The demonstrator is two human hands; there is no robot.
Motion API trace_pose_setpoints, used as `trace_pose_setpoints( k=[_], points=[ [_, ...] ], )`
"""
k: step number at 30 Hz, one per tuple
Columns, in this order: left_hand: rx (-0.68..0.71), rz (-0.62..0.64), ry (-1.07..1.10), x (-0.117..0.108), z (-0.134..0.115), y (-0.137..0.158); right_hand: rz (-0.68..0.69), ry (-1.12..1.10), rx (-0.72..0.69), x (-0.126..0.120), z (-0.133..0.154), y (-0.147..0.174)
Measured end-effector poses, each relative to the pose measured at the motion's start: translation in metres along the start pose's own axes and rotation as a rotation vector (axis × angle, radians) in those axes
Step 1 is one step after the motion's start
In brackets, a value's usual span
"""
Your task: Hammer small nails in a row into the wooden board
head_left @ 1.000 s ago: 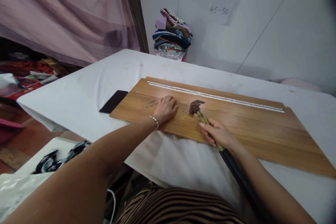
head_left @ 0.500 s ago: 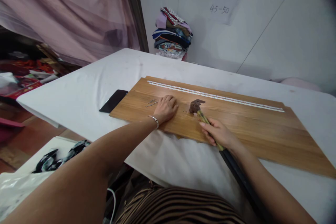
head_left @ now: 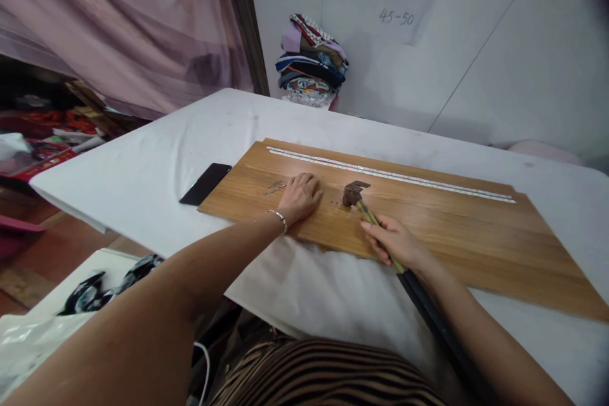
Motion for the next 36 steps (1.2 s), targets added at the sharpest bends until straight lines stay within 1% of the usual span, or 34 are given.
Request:
trace_pose_setpoints(
  k=[11, 20, 29, 36],
  points=[
    [0.004, -0.014, 0.014, 0.001, 0.001, -0.0001, 0.003, -0.016, 0.014, 0.0007, 0.0023, 0.001],
    [-0.003, 0.008, 0.011, -0.0036, -0.0025, 0.0004, 0.009, -0.013, 0.003, 0.0002, 0.002, 0.001],
    [-0.002, 0.001, 0.017, -0.0005, -0.001, 0.0001, 0.002, -0.015, 0.017, 0.0002, 0.002, 0.0015],
    [-0.011, 0.018, 0.01, -0.0029, -0.0026, 0.0001, 0.007, -0.005, -0.007, 0.0, 0.0013, 0.0016]
  ],
)
Point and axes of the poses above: each hand's wrist, its own y-axis away from the middle knuckle, its own x-axis out of the palm, z = x × y, the point moved 4 cm from there along -y, towards the middle knuckle, and after that the axes turned 2 degrees about -z, right-handed, at the moved point
